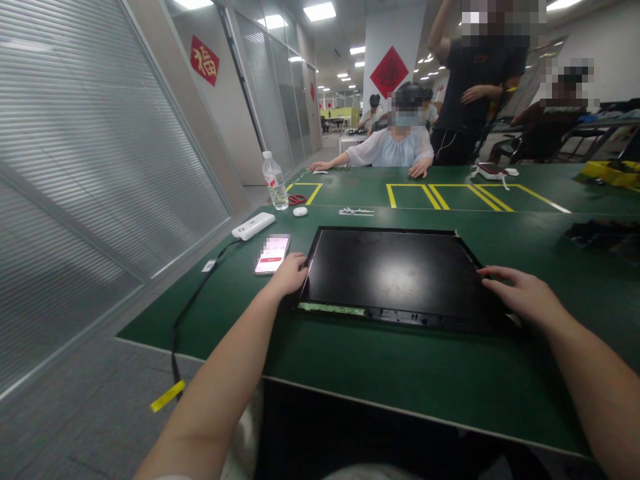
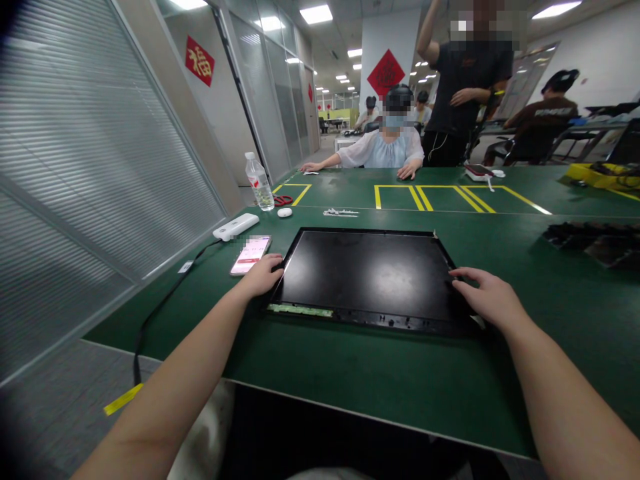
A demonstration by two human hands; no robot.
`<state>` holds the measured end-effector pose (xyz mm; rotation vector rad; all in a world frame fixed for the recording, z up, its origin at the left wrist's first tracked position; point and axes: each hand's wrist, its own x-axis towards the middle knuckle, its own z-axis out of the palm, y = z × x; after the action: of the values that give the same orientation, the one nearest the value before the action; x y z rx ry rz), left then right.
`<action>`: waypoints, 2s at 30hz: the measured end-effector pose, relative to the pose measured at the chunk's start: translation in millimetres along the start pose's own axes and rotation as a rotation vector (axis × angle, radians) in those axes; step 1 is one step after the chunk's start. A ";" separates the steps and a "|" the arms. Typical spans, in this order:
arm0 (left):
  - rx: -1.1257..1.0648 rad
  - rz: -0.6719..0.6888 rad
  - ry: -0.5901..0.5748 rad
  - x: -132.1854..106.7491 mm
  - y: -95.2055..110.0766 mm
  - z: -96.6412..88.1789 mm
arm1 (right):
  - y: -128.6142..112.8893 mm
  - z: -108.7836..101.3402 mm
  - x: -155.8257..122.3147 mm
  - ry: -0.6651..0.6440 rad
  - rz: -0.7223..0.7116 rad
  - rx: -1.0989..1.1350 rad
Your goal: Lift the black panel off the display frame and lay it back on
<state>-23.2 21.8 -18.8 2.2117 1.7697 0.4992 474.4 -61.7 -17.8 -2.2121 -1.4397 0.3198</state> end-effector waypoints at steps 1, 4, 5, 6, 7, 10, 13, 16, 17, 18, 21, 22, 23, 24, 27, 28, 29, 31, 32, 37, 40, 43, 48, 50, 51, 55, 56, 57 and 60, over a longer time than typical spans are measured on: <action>-0.012 -0.002 0.002 0.6 0.2 0.4 | -0.2 0.1 0.2 -0.016 0.010 0.008; -0.082 -0.018 0.036 0.9 2.1 0.1 | 1.4 0.4 1.2 -0.035 0.016 0.016; -0.127 -0.027 0.057 0.3 3.5 -0.9 | 2.5 0.6 1.7 -0.034 0.015 0.009; -0.188 -0.040 0.078 -0.8 5.5 -2.5 | 3.8 0.8 2.3 -0.032 0.015 0.002; -0.261 -0.053 0.098 -2.4 8.2 -4.7 | 5.1 1.0 2.9 -0.030 0.014 -0.004; -0.559 -0.183 0.125 -8.4 20.0 -12.9 | 8.4 2.2 4.7 -0.026 0.004 -0.024; -0.826 -0.358 0.155 -13.4 33.5 -18.8 | 9.4 3.2 5.8 -0.012 -0.019 -0.037; -1.025 -0.452 0.175 -14.1 40.1 -18.3 | 8.2 3.1 5.8 0.001 -0.016 -0.049; -1.072 -0.468 0.180 -13.2 39.8 -16.7 | 7.6 2.9 5.8 -0.001 -0.011 -0.054; -1.110 -0.475 0.186 -11.9 38.3 -14.8 | 7.2 2.6 5.7 -0.004 -0.006 -0.059; -1.194 -0.502 0.171 -6.1 29.4 -8.0 | 7.6 2.2 6.4 -0.006 0.008 -0.066; -1.222 -0.502 0.160 -4.0 26.0 -5.9 | 8.3 2.3 6.9 0.000 0.006 -0.066; -1.251 -0.498 0.162 -2.1 23.0 -4.0 | 9.1 2.5 7.5 0.008 0.000 -0.064; -1.278 -0.498 0.164 -0.5 20.5 -2.3 | 10.0 2.8 8.1 0.015 -0.011 -0.063; -1.344 -0.521 0.153 2.8 16.5 1.1 | 12.0 3.4 9.4 0.021 -0.032 -0.062; -1.367 -0.529 0.143 3.3 16.3 1.9 | 12.4 3.6 9.6 0.016 -0.029 -0.061; -1.390 -0.531 0.129 3.6 16.4 2.4 | 12.6 3.8 9.7 0.008 -0.023 -0.059; -1.424 -0.525 0.097 3.4 17.5 3.0 | 12.9 4.1 9.8 0.000 -0.016 -0.055; -1.429 -0.521 0.091 2.8 18.3 3.0 | 13.0 4.3 9.8 -0.001 -0.016 -0.053; -1.399 -0.453 0.093 -3.0 22.0 0.3 | 12.0 3.1 8.2 -0.006 -0.013 -0.051; -1.402 -0.392 0.054 -5.6 22.8 -1.2 | 9.6 1.3 6.2 0.006 -0.003 -0.061; -1.408 -0.394 0.030 -5.0 23.0 -0.9 | 7.8 0.7 5.3 0.004 0.002 -0.073; -1.392 -0.379 0.029 -5.0 25.2 1.1 | 9.7 1.9 7.3 -0.003 -0.010 -0.092; -1.400 -0.341 0.023 -6.6 27.1 0.7 | 11.6 2.6 8.2 -0.001 -0.033 -0.090; -1.407 -0.321 0.017 -7.4 28.1 0.3 | 12.5 2.8 8.5 -0.001 -0.039 -0.088; -1.413 -0.272 0.025 -9.1 32.2 -2.3 | 13.7 2.9 8.3 0.001 -0.047 -0.086; -1.407 -0.265 0.032 -9.2 33.0 -2.9 | 13.3 2.6 8.0 0.000 -0.042 -0.088; -1.400 -0.258 0.039 -9.2 33.8 -3.4 | 12.6 2.3 7.7 -0.005 -0.036 -0.090; -1.381 -0.236 0.040 -9.1 35.0 -4.7 | 9.7 1.5 6.9 -0.019 -0.014 -0.100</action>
<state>4.0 5.1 -1.0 0.9981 1.0282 1.2061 484.4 -58.3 -23.7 -2.2819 -1.5112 0.2709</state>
